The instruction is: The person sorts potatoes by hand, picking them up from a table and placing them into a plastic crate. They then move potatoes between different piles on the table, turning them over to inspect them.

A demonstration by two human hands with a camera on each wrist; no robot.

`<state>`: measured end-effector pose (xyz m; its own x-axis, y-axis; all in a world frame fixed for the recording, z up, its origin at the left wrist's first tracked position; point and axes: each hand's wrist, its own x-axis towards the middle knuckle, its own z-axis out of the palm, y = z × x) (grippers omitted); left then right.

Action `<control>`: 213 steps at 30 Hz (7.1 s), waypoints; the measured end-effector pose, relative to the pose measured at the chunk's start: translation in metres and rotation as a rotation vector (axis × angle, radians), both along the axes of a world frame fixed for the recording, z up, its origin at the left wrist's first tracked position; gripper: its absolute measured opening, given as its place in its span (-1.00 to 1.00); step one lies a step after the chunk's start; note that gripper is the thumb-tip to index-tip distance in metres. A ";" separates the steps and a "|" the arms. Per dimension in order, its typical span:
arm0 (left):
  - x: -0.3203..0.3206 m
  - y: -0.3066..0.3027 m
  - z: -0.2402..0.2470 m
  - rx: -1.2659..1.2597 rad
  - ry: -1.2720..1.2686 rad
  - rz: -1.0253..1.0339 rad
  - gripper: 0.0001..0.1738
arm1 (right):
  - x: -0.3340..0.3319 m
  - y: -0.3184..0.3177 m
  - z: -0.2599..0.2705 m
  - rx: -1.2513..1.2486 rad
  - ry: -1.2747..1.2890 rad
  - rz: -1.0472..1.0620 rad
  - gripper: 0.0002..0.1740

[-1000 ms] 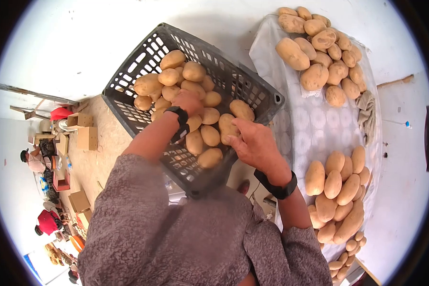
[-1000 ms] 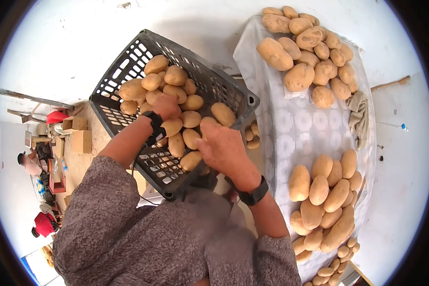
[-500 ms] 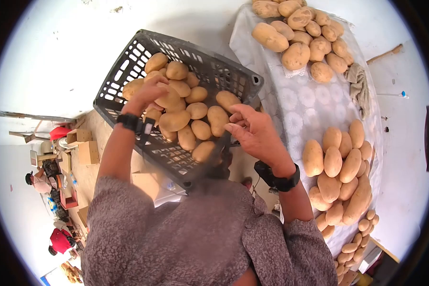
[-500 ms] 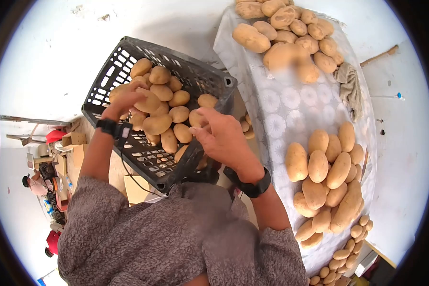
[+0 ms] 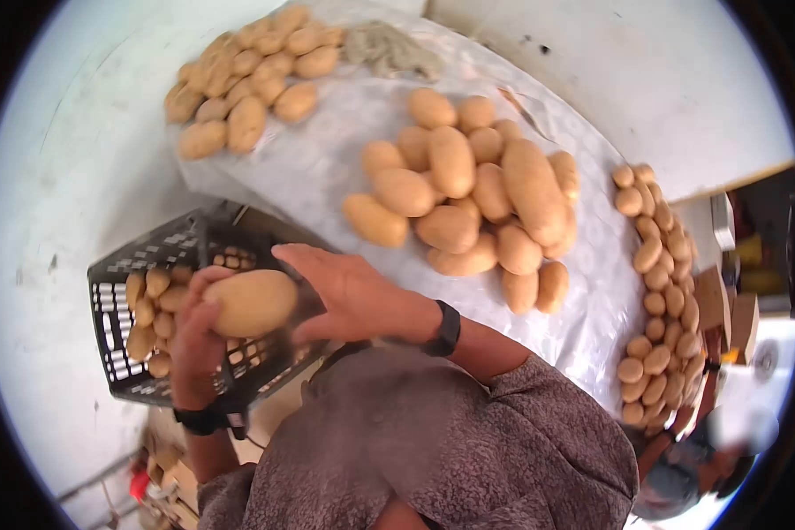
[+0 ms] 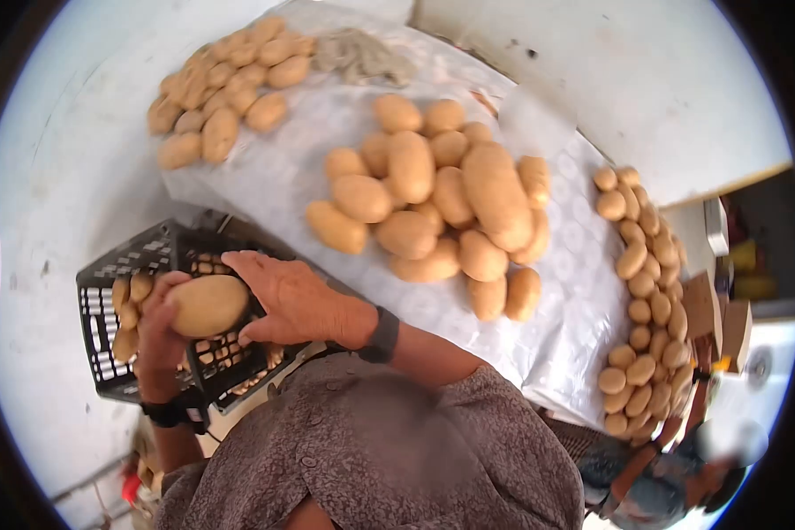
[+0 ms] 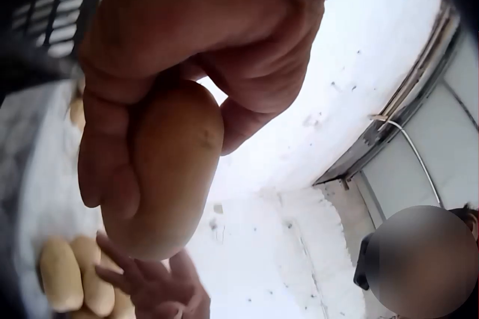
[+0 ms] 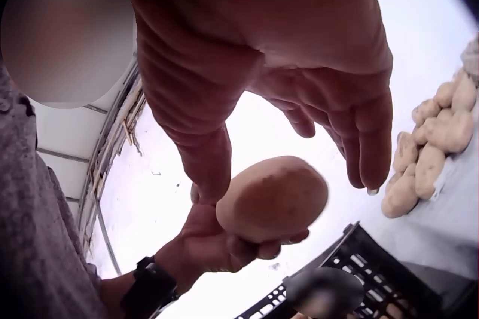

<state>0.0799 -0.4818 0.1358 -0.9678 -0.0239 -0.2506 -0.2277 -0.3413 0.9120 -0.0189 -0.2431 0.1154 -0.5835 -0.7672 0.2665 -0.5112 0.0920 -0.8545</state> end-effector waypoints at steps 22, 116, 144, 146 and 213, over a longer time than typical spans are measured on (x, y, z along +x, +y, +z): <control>-0.093 0.298 -0.054 -0.145 -0.079 -0.996 -0.37 | 0.088 0.261 -0.044 -0.184 -0.400 -0.828 -0.47; -0.086 0.432 -0.132 -0.725 0.493 -0.972 -0.68 | 0.094 0.581 -0.151 -0.848 -0.442 -2.002 -0.47; -0.085 0.428 -0.162 -0.976 0.637 -0.622 -0.56 | 0.122 0.565 -0.177 -0.637 -1.006 -1.991 -0.23; -0.086 0.429 -0.161 -0.977 0.632 -0.617 -0.57 | 0.117 0.540 -0.167 -0.538 -0.909 -1.871 -0.22; -0.082 0.433 -0.132 -0.087 0.205 -0.790 -0.37 | 0.067 0.403 -0.114 -0.729 -0.811 -0.546 0.06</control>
